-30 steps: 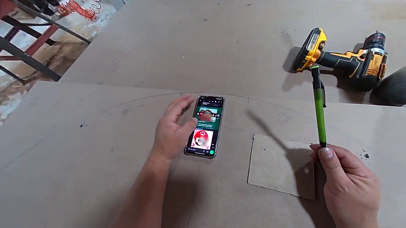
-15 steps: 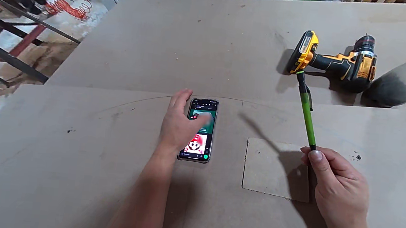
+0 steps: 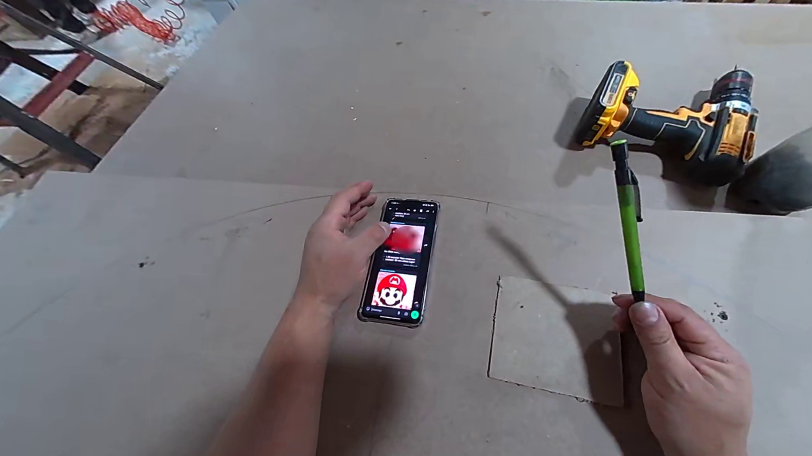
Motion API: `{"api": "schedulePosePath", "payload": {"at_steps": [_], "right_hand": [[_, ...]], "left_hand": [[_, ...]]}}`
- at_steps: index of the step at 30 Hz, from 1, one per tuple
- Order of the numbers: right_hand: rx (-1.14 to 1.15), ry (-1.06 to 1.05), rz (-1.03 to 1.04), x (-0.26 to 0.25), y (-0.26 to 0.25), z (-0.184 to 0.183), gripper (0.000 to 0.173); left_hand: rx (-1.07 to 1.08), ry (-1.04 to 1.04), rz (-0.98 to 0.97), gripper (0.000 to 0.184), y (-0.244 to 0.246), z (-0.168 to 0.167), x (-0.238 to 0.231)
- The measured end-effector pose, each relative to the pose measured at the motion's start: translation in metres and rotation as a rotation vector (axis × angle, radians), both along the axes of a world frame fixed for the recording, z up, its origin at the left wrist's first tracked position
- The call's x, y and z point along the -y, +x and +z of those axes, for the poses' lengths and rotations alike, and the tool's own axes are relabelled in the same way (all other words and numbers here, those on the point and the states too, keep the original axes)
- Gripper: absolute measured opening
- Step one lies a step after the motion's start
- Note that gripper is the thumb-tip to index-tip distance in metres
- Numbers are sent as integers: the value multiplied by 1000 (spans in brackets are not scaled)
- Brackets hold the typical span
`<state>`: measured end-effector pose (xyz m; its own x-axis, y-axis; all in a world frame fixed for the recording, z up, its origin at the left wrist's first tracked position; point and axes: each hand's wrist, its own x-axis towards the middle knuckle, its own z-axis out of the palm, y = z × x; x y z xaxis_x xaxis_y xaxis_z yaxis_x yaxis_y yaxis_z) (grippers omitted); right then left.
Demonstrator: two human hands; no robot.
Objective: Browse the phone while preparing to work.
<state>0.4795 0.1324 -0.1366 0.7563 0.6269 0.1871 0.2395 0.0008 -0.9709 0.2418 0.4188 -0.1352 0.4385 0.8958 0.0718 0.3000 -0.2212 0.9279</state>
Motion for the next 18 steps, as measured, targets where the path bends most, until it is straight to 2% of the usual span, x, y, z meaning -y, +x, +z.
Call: {"api": "schedulePosePath", "payload": {"at_steps": [4, 7, 9, 12, 15, 18], "right_hand": [[1, -5, -1, 0, -1, 1, 23], [-2, -3, 5, 1, -1, 1, 23], [-3, 4, 8, 1, -1, 1, 22], [-11, 20, 11, 0, -1, 1, 22], [-12, 20, 10, 0, -1, 1, 22], [-7, 21, 6, 0, -1, 1, 22]], "left_hand": [[39, -2, -106, 60, -11, 3, -3], [73, -1, -292, 75, -21, 5, -6], [6, 33, -338, 81, -22, 6, -6], [-150, 97, -297, 76, -16, 4, -2], [-143, 134, -203, 59, -13, 0, -1], [-120, 146, -209, 57, -14, -2, -4]]}}
